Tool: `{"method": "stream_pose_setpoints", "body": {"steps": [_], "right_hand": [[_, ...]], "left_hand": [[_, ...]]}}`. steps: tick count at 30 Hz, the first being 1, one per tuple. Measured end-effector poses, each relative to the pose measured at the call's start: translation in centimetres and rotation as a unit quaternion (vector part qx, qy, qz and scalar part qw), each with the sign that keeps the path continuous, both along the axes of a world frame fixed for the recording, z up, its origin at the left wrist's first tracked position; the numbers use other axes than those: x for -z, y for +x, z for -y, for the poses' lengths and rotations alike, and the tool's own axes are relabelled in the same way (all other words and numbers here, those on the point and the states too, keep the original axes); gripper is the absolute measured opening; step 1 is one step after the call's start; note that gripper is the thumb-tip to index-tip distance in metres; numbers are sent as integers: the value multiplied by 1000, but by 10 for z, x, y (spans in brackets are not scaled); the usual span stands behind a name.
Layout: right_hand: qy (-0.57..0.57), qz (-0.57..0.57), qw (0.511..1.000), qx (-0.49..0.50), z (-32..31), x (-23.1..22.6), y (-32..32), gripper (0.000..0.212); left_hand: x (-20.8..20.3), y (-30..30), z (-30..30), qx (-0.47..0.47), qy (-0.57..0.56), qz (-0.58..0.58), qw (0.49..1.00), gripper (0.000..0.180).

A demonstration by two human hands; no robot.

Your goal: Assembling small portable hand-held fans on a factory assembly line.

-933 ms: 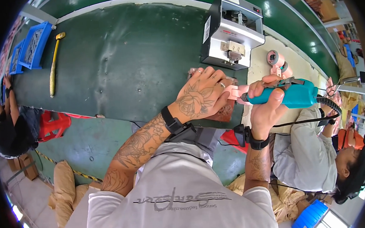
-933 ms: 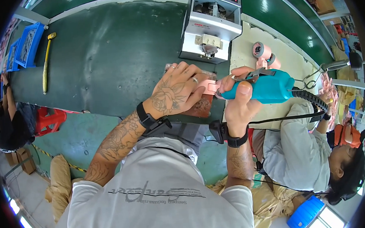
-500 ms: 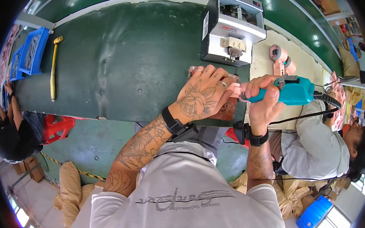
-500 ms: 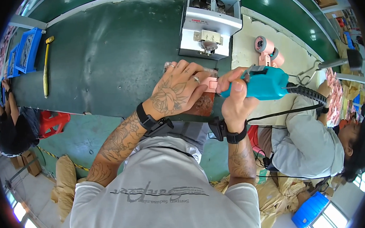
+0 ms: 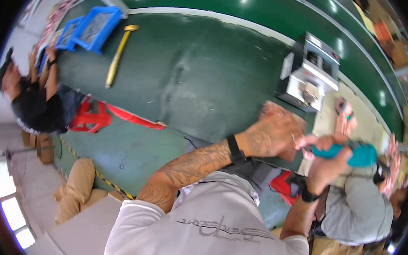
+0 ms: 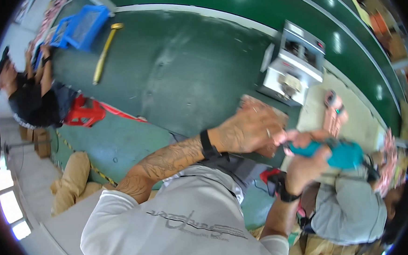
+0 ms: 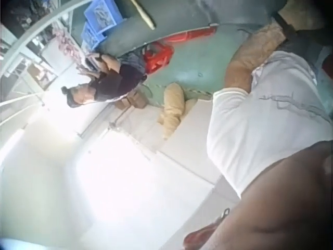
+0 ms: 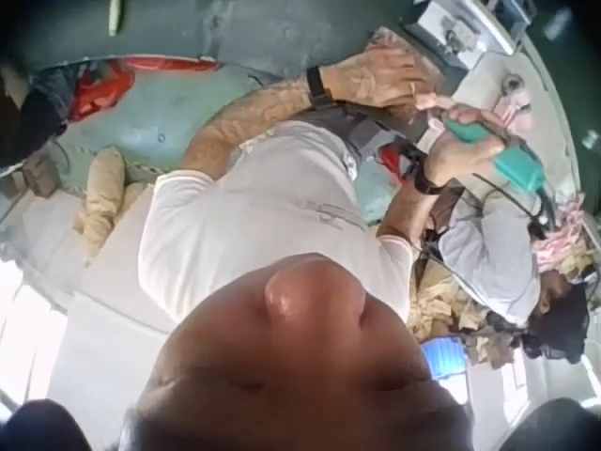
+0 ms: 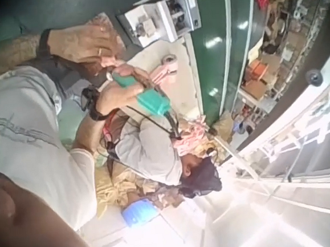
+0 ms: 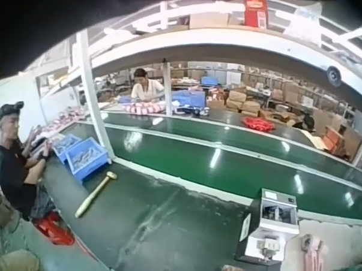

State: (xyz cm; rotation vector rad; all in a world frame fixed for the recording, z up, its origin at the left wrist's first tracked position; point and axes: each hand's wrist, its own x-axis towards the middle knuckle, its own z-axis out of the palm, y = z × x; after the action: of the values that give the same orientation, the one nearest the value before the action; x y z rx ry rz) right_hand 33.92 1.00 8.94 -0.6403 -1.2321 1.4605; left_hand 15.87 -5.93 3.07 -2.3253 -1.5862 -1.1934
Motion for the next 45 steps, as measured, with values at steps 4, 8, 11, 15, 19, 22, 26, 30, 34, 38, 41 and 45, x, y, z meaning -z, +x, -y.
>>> {"method": "stream_pose_setpoints", "body": {"steps": [4, 8, 11, 15, 19, 22, 26, 30, 34, 38, 41, 45], "right_hand": [[35, -94, 994, 45, 9, -22, 23, 66], [60, -72, 992, 90, 16, -7, 33, 72], [82, 55, 987, 126, 19, 11, 31, 77], [86, 80, 987, 112, 22, 11, 24, 80], [86, 72, 987, 114, 18, 12, 22, 80], [90, 60, 989, 104, 16, 14, 24, 78], [81, 76, 988, 109, 22, 12, 31, 76], [67, 68, 991, 95, 19, 16, 28, 72], [83, 54, 992, 80, 10, 20, 20, 49], [32, 112, 992, 49, 7, 14, 21, 42], [82, 69, 994, -6, 8, 14, 24, 46], [-77, -65, 994, -34, 2, 27, 35, 44]], "left_hand": [[-21, -10, 41, 0, -61, 13, 998, 25], [-17, -74, 82, -205, -27, 102, 973, 18], [-20, -133, 104, -297, -185, 324, 879, 24], [-11, -124, 106, -387, -83, 40, 918, 58], [-36, -49, 55, -127, -195, 4, 972, 78], [-20, -8, 36, -69, -243, -25, 967, 85], [-6, 3, 32, -75, -258, -59, 962, 90], [-9, 9, 29, -75, -261, -57, 961, 90], [-8, 13, 29, -78, -254, -56, 962, 91], [-10, 19, 28, -72, -243, -37, 967, 92], [-22, 19, 30, -67, -233, 7, 970, 93], [-38, 26, 16, 61, -178, 196, 962, 84]]}}
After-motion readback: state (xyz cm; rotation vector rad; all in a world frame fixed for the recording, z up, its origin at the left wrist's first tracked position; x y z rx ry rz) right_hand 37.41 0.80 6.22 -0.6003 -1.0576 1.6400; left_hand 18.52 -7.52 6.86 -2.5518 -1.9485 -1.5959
